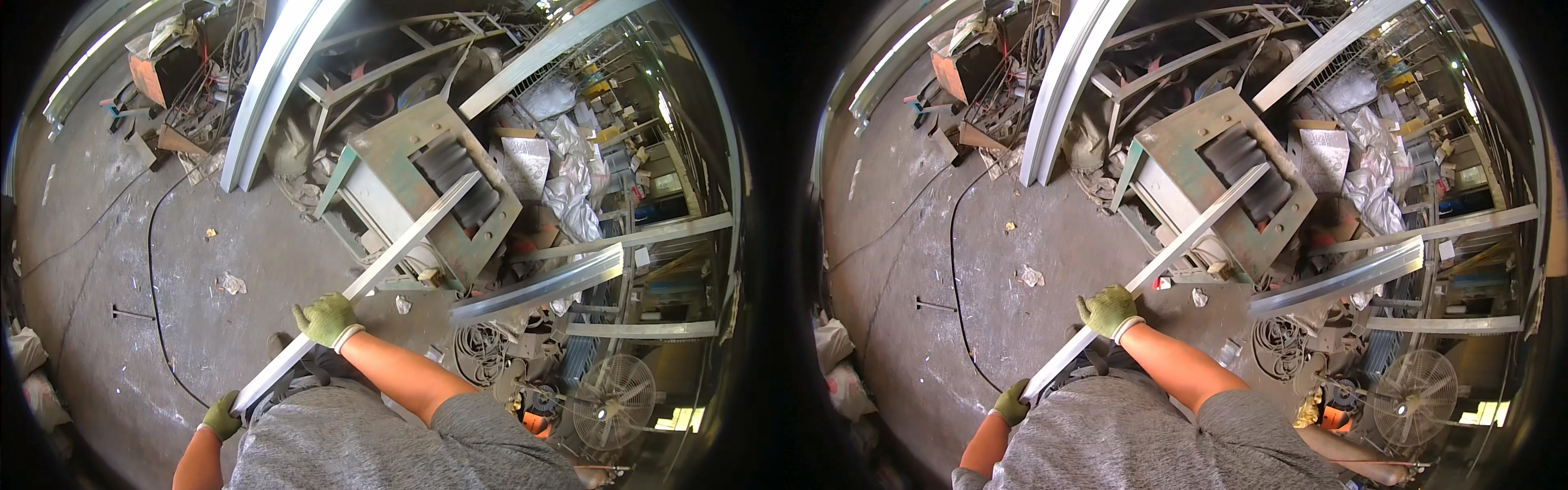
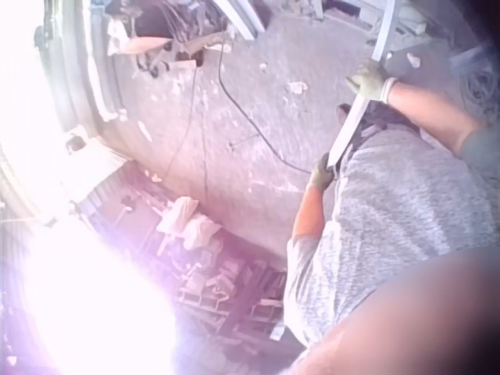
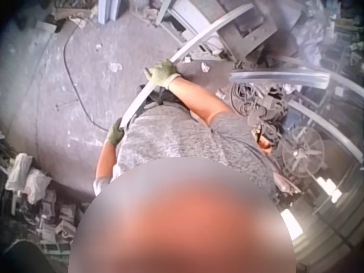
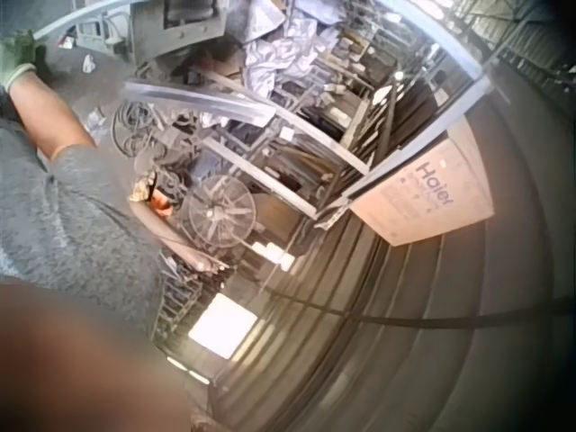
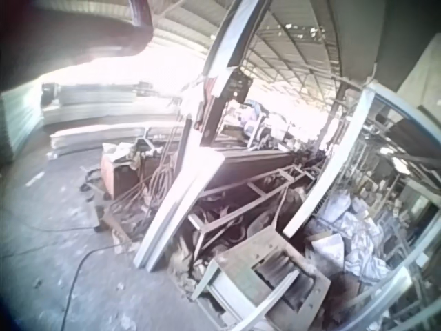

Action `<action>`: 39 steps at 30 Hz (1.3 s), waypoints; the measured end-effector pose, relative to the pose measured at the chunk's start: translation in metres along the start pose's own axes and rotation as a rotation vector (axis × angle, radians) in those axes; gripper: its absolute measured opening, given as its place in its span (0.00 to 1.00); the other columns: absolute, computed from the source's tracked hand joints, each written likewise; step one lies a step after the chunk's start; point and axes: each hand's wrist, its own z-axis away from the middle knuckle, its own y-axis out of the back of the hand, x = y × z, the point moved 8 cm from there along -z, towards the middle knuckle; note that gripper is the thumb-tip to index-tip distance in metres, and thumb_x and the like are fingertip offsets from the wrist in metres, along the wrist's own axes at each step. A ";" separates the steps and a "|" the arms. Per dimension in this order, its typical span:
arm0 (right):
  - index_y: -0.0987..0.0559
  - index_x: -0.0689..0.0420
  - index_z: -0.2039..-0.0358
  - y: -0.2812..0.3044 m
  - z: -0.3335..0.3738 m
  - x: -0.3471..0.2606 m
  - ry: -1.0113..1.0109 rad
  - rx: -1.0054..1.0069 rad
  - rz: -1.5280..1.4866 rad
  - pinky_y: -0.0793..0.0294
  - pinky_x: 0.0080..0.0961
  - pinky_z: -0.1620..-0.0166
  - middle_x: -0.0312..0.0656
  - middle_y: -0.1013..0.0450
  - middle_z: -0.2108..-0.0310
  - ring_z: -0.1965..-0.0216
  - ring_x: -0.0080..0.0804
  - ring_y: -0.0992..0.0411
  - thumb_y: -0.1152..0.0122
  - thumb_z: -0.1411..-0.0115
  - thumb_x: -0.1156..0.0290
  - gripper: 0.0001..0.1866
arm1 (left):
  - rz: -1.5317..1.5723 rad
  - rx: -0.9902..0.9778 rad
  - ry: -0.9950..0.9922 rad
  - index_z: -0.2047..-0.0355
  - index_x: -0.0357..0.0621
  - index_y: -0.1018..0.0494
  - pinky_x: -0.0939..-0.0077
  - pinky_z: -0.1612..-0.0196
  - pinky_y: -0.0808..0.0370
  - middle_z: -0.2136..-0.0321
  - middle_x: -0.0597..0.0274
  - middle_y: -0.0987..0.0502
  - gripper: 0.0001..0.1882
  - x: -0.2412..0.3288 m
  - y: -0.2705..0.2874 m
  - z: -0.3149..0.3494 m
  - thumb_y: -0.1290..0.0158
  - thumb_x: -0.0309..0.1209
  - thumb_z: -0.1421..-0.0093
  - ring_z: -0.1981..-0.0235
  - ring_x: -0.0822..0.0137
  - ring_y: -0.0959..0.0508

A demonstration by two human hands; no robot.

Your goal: The person repeatedly feeds long metal bars through a roller straightening machine, flipping each bar to process both sides. After straightening, the person stacks the finished bars on a nearby pile.

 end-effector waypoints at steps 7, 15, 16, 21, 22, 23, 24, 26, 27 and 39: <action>0.19 0.53 0.81 0.069 -0.035 0.135 0.025 0.221 0.047 0.30 0.46 0.39 0.44 0.20 0.76 0.66 0.44 0.21 0.40 0.31 0.61 0.20 | 0.103 -0.140 0.091 0.39 0.43 0.22 0.58 0.45 0.19 0.51 0.45 0.14 0.28 0.115 0.005 -0.095 0.36 0.39 0.39 0.48 0.45 0.15; 0.13 0.55 0.76 0.095 -0.051 0.229 -0.152 0.220 0.146 0.34 0.47 0.32 0.42 0.19 0.76 0.62 0.43 0.20 0.42 0.29 0.56 0.22 | 0.280 -0.100 0.168 0.47 0.43 0.16 0.64 0.48 0.20 0.56 0.52 0.12 0.26 0.207 0.038 -0.141 0.32 0.49 0.37 0.55 0.58 0.14; 0.14 0.55 0.78 0.105 -0.053 0.233 -0.106 0.360 0.109 0.34 0.47 0.33 0.43 0.18 0.75 0.63 0.43 0.20 0.43 0.29 0.56 0.23 | 0.177 -0.057 0.131 0.48 0.43 0.17 0.62 0.48 0.20 0.56 0.51 0.13 0.26 0.224 0.041 -0.148 0.33 0.50 0.36 0.54 0.55 0.14; 0.16 0.56 0.82 0.124 -0.068 0.289 -0.087 0.251 0.249 0.32 0.46 0.34 0.46 0.18 0.77 0.64 0.43 0.19 0.47 0.28 0.57 0.27 | 0.017 -0.058 0.123 0.53 0.45 0.18 0.50 0.49 0.22 0.58 0.41 0.15 0.26 0.289 0.027 -0.173 0.42 0.57 0.32 0.52 0.38 0.17; 0.16 0.56 0.82 0.128 -0.068 0.297 -0.088 0.237 0.260 0.32 0.46 0.34 0.45 0.19 0.77 0.64 0.43 0.19 0.47 0.28 0.57 0.27 | 0.009 -0.031 0.115 0.53 0.45 0.18 0.49 0.50 0.22 0.59 0.41 0.15 0.26 0.296 0.026 -0.176 0.44 0.57 0.31 0.53 0.38 0.17; 0.16 0.56 0.82 0.127 -0.069 0.302 -0.115 0.196 0.279 0.32 0.46 0.34 0.45 0.19 0.77 0.64 0.44 0.20 0.47 0.28 0.57 0.27 | -0.003 -0.002 0.100 0.54 0.45 0.18 0.49 0.50 0.22 0.60 0.42 0.15 0.26 0.299 0.025 -0.178 0.45 0.57 0.30 0.54 0.38 0.17; 0.16 0.56 0.82 0.128 -0.068 0.301 -0.091 0.206 0.274 0.32 0.46 0.34 0.45 0.19 0.77 0.64 0.44 0.20 0.47 0.28 0.57 0.27 | 0.024 -0.006 0.116 0.55 0.45 0.17 0.48 0.51 0.22 0.60 0.42 0.15 0.27 0.295 0.023 -0.178 0.46 0.57 0.30 0.54 0.38 0.17; 0.16 0.56 0.82 0.121 -0.066 0.293 -0.095 0.182 0.290 0.32 0.46 0.35 0.45 0.19 0.77 0.64 0.45 0.20 0.46 0.28 0.57 0.27 | 0.093 0.028 0.092 0.56 0.45 0.17 0.48 0.52 0.22 0.61 0.42 0.15 0.27 0.282 0.023 -0.177 0.47 0.58 0.29 0.55 0.38 0.17; 0.17 0.56 0.83 0.119 -0.065 0.284 -0.073 0.214 0.262 0.31 0.47 0.36 0.45 0.20 0.78 0.66 0.45 0.21 0.44 0.29 0.58 0.26 | 0.035 0.069 0.056 0.59 0.45 0.17 0.48 0.53 0.21 0.60 0.44 0.15 0.27 0.273 0.025 -0.178 0.49 0.57 0.27 0.56 0.38 0.17; 0.18 0.56 0.85 0.071 -0.060 0.177 -0.043 0.219 0.207 0.30 0.49 0.39 0.44 0.22 0.81 0.67 0.46 0.22 0.41 0.31 0.59 0.25 | 0.092 0.215 0.023 0.57 0.47 0.16 0.48 0.58 0.21 0.65 0.43 0.16 0.25 0.156 0.026 -0.124 0.49 0.55 0.26 0.60 0.37 0.16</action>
